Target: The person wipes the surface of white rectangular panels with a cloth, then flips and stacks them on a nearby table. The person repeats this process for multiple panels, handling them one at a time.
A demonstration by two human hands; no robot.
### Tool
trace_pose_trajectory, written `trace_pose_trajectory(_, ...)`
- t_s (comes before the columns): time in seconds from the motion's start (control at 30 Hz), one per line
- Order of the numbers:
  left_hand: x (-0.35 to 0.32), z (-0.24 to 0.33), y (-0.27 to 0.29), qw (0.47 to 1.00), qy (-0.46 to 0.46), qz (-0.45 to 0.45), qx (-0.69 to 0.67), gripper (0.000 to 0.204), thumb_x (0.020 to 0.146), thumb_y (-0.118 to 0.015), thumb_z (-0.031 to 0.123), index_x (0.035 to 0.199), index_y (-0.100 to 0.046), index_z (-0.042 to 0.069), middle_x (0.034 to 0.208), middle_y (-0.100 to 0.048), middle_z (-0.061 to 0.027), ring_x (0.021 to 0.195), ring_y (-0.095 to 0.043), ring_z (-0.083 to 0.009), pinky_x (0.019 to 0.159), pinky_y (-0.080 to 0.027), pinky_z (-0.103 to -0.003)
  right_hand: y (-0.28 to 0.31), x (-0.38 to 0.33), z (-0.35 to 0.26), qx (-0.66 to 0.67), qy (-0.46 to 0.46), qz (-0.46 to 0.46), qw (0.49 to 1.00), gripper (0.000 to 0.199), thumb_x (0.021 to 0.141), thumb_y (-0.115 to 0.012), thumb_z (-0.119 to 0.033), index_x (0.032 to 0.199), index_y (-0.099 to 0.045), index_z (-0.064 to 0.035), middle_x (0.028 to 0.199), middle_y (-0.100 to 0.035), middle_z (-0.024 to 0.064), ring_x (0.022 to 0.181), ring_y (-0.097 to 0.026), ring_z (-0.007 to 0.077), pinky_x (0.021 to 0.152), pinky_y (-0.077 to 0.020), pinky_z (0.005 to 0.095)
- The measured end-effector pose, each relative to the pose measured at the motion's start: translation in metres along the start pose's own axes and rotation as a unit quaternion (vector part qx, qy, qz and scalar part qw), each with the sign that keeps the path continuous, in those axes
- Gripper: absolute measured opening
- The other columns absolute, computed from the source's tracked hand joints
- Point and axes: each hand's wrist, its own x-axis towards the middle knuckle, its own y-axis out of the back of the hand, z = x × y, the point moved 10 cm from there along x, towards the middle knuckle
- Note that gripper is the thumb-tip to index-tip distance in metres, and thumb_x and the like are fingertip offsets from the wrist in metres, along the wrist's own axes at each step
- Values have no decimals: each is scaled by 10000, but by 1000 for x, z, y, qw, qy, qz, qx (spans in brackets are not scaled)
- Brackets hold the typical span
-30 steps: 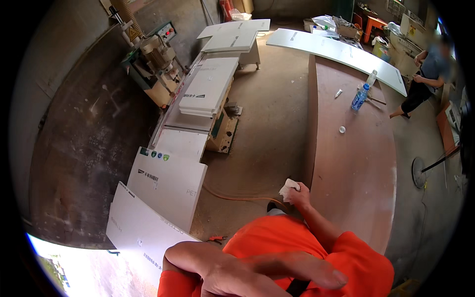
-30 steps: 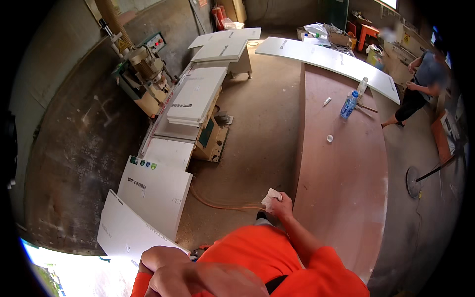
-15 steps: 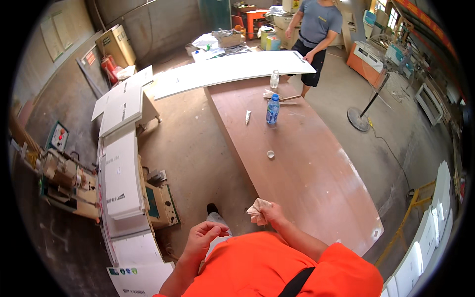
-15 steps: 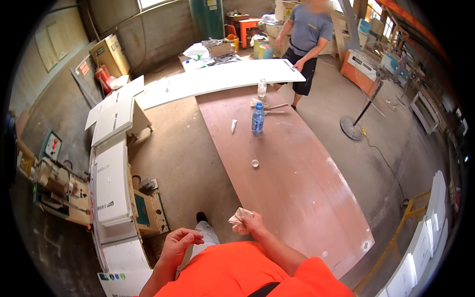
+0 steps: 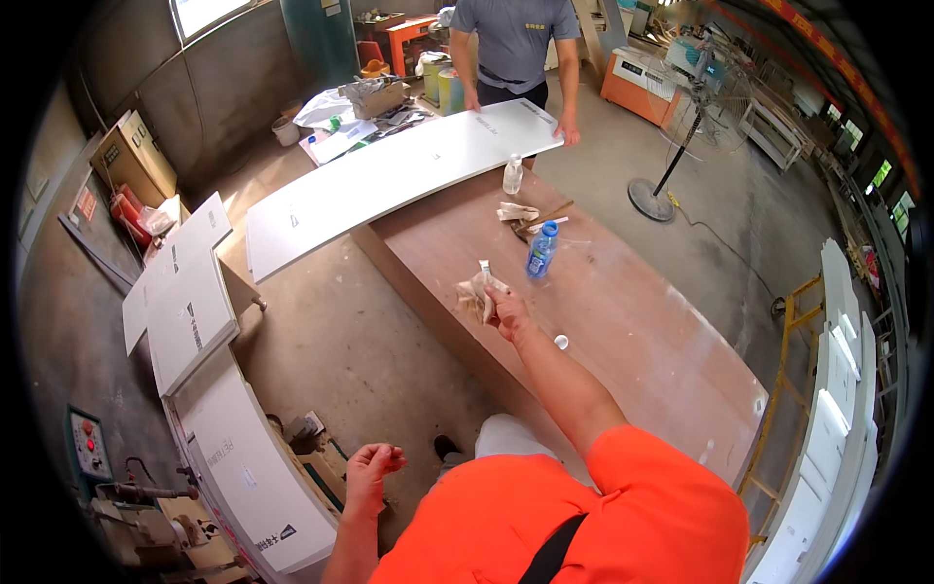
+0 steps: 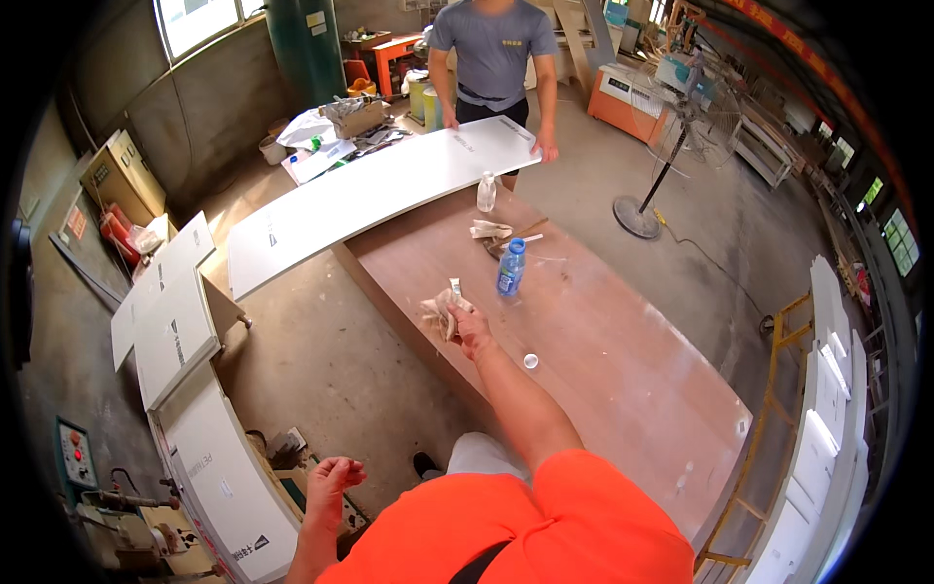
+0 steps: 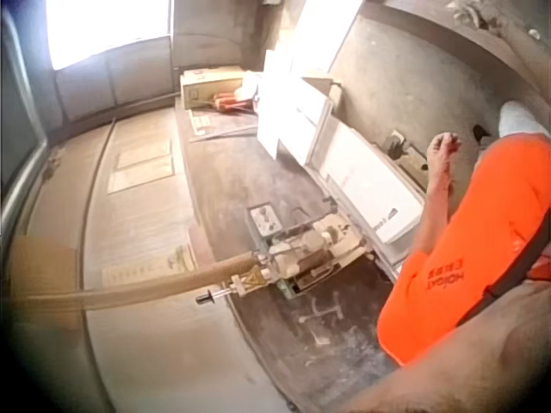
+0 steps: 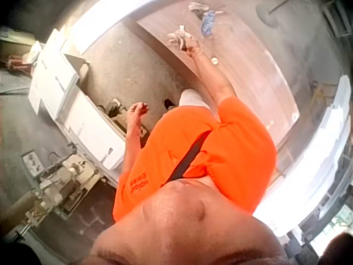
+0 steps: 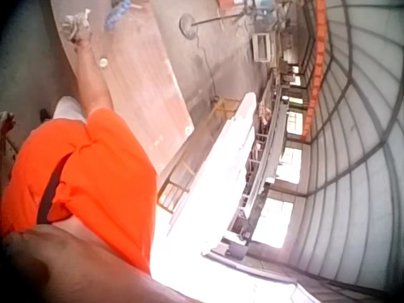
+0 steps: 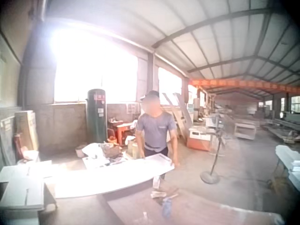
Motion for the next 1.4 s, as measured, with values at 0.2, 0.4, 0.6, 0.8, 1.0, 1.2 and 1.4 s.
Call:
trace_pose_trajectory(0.2,61,23,41,998,-7,26,-59,166,1010,-656,190,1004,-662,25,953,-744,-120,794,-736,-223,763,-591,-350,38,4,-28,-618,192,161,745,751,808,-791,-477,1421,-551,-116,1333,-622,161,1143,-643,335,917,-539,483)
trace_pose_trajectory(0.4,139,12,9,996,88,-29,-12,173,1009,-653,184,1032,-665,13,952,-741,-117,796,-729,-206,759,-589,-343,160,-80,-36,-720,-36,321,615,858,798,-794,-486,1499,-443,-137,1403,-495,142,1263,-555,365,978,-519,507)
trace_pose_trajectory(0.6,223,60,-79,978,116,-130,111,176,1016,-647,185,1025,-665,11,964,-732,-109,816,-719,-190,791,-581,-331,188,-75,-13,-667,47,317,673,824,815,-793,-471,1492,-447,-153,1342,-518,133,1235,-568,339,953,-538,482)
trace_pose_trajectory(0.8,306,97,-155,967,93,-198,134,193,1014,-654,191,1048,-667,1,982,-739,-125,814,-726,-196,789,-583,-320,205,-58,1,-622,14,351,700,573,829,-775,-465,1293,-626,-164,1264,-569,86,1158,-608,297,914,-547,455)
trace_pose_trajectory(1.0,322,90,-211,940,152,-249,177,214,1021,-655,220,1049,-667,8,988,-736,-92,855,-704,-165,815,-575,-311,187,-17,-20,-587,122,396,696,440,861,-736,-379,1232,-652,-158,1194,-596,102,1041,-651,339,868,-553,474)
trace_pose_trajectory(1.2,334,80,-240,901,202,-296,245,215,1030,-638,233,1036,-663,20,1001,-722,-69,861,-682,-138,811,-563,-306,143,10,-22,-558,140,335,746,403,867,-721,-328,1215,-653,-138,1209,-607,118,1048,-656,360,864,-551,481)
trace_pose_trajectory(1.4,365,77,-238,898,191,-306,251,234,1016,-660,241,1071,-676,14,1017,-724,-66,859,-680,-136,817,-567,-295,79,37,-14,-579,233,250,740,428,849,-756,-298,1218,-659,-103,1168,-628,119,990,-669,319,848,-552,437)
